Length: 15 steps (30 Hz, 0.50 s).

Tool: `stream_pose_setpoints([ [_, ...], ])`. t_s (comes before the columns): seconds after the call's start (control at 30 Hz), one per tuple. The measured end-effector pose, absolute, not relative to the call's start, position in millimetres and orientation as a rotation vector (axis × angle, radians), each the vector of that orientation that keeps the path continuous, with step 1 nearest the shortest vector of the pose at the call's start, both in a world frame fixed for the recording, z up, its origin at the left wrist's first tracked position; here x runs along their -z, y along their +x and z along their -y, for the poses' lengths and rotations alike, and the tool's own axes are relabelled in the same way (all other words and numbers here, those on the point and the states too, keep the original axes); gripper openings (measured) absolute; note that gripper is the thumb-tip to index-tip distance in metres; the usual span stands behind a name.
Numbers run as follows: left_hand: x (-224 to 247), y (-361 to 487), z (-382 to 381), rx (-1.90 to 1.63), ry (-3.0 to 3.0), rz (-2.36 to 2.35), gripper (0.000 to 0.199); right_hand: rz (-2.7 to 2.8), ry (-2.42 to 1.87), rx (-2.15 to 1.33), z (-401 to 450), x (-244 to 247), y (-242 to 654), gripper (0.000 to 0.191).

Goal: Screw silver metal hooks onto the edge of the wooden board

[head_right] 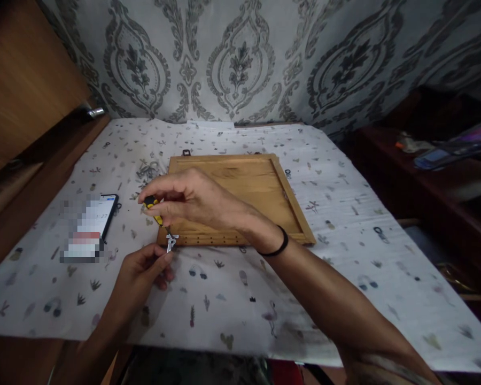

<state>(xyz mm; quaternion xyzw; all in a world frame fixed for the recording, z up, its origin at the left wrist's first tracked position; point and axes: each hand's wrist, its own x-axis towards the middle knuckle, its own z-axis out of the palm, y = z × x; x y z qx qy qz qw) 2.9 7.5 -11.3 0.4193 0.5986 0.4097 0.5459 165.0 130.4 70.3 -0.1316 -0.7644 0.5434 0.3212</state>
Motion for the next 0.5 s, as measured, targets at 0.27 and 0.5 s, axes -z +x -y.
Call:
stream_pose_setpoints([
  [0.27,10.4,3.2,-8.3,-0.976,0.981,-1.422,0.035,1.996,-0.391,-1.356,-128.9,-70.4,162.2,0.015],
  [0.5,6.4,4.9,-8.8,-0.959,0.947,-1.438,0.036,2.096,-0.345,-1.388,-128.6,-77.6,171.2,0.016],
])
